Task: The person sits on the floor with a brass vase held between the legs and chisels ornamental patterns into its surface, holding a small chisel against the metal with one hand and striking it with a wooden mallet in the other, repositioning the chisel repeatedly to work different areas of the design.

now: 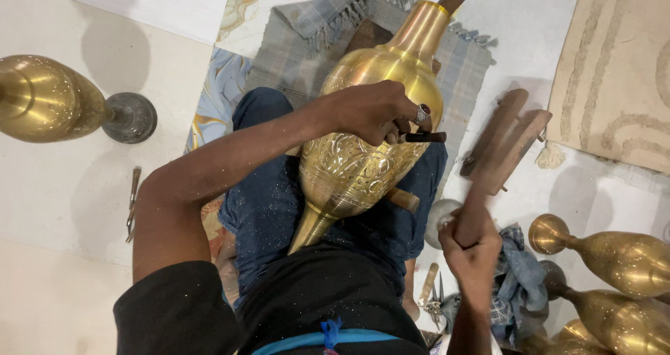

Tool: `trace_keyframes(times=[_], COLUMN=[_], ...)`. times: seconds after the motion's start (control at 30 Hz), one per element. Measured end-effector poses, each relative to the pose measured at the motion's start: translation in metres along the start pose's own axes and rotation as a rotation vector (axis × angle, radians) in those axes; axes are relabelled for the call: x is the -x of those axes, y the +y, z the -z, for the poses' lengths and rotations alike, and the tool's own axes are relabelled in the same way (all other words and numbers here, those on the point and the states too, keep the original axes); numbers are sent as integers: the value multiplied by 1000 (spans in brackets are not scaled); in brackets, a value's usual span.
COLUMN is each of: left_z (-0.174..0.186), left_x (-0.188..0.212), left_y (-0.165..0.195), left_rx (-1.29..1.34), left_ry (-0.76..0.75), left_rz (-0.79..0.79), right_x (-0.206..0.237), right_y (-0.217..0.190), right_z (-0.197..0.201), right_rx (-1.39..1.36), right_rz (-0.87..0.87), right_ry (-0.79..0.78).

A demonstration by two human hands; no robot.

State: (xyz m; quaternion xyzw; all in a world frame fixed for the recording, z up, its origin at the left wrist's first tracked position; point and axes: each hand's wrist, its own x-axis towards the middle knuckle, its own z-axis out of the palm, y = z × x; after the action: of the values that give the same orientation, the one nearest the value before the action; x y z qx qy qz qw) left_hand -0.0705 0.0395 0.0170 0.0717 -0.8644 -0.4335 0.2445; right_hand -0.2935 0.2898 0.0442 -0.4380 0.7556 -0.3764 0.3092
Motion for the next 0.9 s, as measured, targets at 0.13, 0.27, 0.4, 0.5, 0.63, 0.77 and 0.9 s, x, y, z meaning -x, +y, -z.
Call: trace_keyframes(times=[0.13, 0.27, 0.4, 0.5, 0.63, 0.77, 0.9], left_z=[2, 2, 4, 5, 8, 9, 10], left_x=[-2, -2, -4, -6, -8, -5, -7], left_y=[1, 0, -1, 1, 6, 8, 5], left_rx=[-7, -23, -7, -54, -78, 37, 14], left_ry=[-33, -42, -16, -76, -88, -71, -89], left_rz=[-9, 37, 10, 55, 44, 92, 19], right_x=[2, 4, 5, 7, 9, 10, 13], right_y=[7, 23, 29, 28, 29, 30, 26], right_z=[3, 1, 0, -1, -7, -4, -4], right_rx=[120, 136, 55, 130, 67, 121, 152], right_rz=[181, 88, 96, 103, 23, 185, 64], right_ry=[-29, -65, -25, -54, -22, -35, -47])
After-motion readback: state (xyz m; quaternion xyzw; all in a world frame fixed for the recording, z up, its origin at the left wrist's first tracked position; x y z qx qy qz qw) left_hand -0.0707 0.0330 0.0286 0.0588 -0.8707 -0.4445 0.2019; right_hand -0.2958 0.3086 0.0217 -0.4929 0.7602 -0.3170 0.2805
